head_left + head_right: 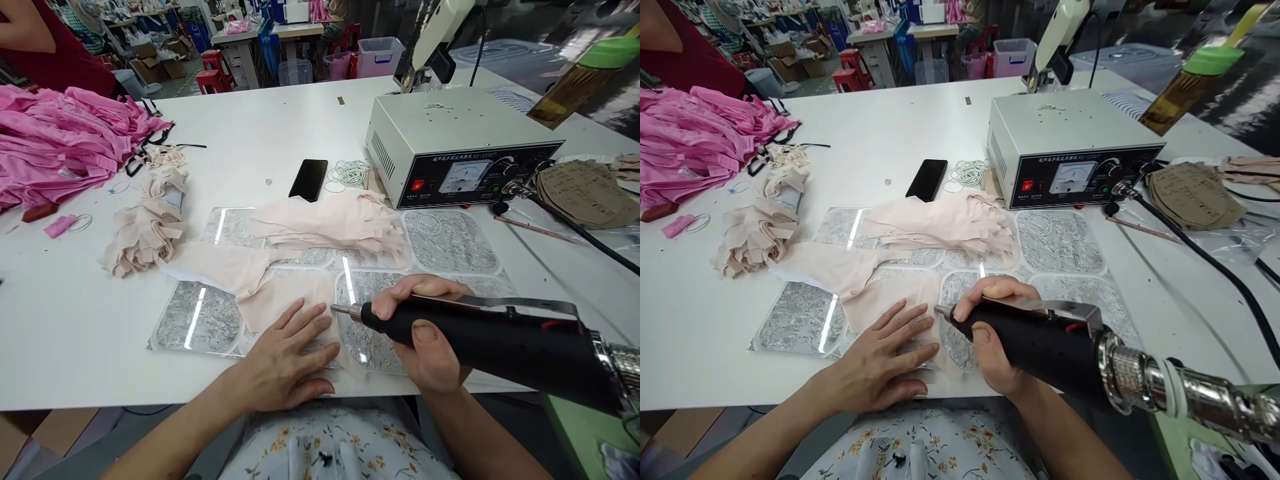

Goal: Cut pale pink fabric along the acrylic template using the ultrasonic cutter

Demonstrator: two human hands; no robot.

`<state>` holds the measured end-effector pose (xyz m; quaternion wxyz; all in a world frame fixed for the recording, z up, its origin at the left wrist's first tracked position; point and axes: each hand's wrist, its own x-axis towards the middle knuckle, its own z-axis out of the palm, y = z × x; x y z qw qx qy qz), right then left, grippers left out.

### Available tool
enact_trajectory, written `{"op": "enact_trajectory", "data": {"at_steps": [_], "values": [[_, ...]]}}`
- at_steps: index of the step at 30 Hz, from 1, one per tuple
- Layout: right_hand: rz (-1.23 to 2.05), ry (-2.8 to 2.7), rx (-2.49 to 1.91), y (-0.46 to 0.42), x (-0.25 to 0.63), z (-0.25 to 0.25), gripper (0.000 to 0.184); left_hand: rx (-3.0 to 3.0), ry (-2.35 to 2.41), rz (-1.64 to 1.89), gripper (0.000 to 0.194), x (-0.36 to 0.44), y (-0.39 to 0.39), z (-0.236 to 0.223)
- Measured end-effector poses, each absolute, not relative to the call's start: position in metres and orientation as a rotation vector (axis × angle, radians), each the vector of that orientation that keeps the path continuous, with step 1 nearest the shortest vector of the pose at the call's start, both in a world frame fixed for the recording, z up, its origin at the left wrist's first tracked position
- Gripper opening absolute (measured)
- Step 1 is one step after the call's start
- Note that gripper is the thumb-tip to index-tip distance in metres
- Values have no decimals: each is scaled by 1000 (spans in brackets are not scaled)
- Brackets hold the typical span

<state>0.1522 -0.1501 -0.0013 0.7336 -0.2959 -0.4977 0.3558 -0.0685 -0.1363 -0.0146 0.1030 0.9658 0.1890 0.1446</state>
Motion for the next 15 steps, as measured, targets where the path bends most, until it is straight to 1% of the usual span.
{"op": "enact_trajectory", "data": {"at_steps": [6,15], "values": [[786,-1078,-679,-150,154,-2,22,2840,413,389,39,-70,-125,-10],[803,-1040,-636,-148,152,-1,21,2820,397,357,39,-72,-122,-8]]}}
